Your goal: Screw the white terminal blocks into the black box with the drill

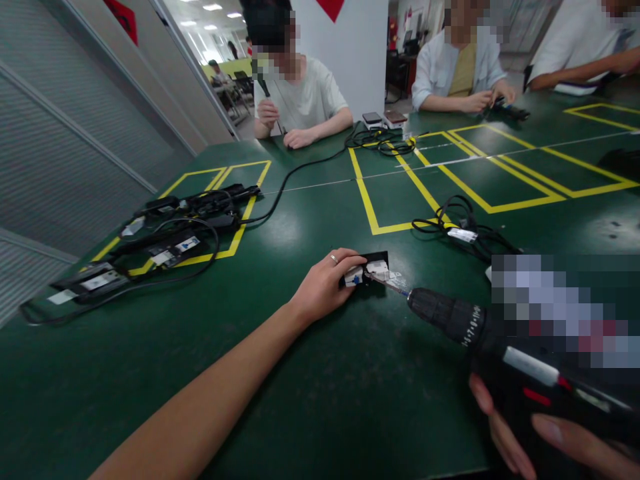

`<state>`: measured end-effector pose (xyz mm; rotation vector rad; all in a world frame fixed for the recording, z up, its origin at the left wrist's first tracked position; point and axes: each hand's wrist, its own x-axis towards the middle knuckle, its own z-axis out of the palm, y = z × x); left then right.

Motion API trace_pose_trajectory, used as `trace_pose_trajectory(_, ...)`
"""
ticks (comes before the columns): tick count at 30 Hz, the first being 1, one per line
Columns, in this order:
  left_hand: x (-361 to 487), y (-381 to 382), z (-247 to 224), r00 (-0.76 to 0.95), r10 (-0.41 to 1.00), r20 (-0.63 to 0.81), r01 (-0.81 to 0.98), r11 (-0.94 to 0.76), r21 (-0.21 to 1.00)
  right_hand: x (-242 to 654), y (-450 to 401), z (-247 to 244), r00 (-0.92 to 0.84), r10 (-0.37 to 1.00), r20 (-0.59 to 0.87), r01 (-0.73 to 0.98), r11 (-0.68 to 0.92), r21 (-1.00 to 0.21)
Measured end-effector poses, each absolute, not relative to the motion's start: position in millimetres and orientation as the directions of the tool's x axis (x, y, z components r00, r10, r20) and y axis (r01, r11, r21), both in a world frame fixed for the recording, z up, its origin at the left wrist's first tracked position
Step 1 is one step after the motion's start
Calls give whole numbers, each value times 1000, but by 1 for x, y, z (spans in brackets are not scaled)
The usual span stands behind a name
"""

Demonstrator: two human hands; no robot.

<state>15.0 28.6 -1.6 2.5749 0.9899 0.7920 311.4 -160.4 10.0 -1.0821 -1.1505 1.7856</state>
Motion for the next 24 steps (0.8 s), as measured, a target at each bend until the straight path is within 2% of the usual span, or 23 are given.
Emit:
trace_pose_trajectory(6, 15, 29, -3, 617, 673, 408, 519, -738, 432, 310, -161, 13, -345, 919, -190, -107, -240, -965)
trace_pose_trajectory(11, 15, 29, -2, 621, 678, 394, 533, -733, 423, 308, -160, 13, -286, 937, -200, -119, -242, -963)
trace_pose_trajectory(24, 15, 28, -3, 615, 688, 385, 544, -724, 424, 310, -162, 10, -312, 921, -232, -85, -270, -959)
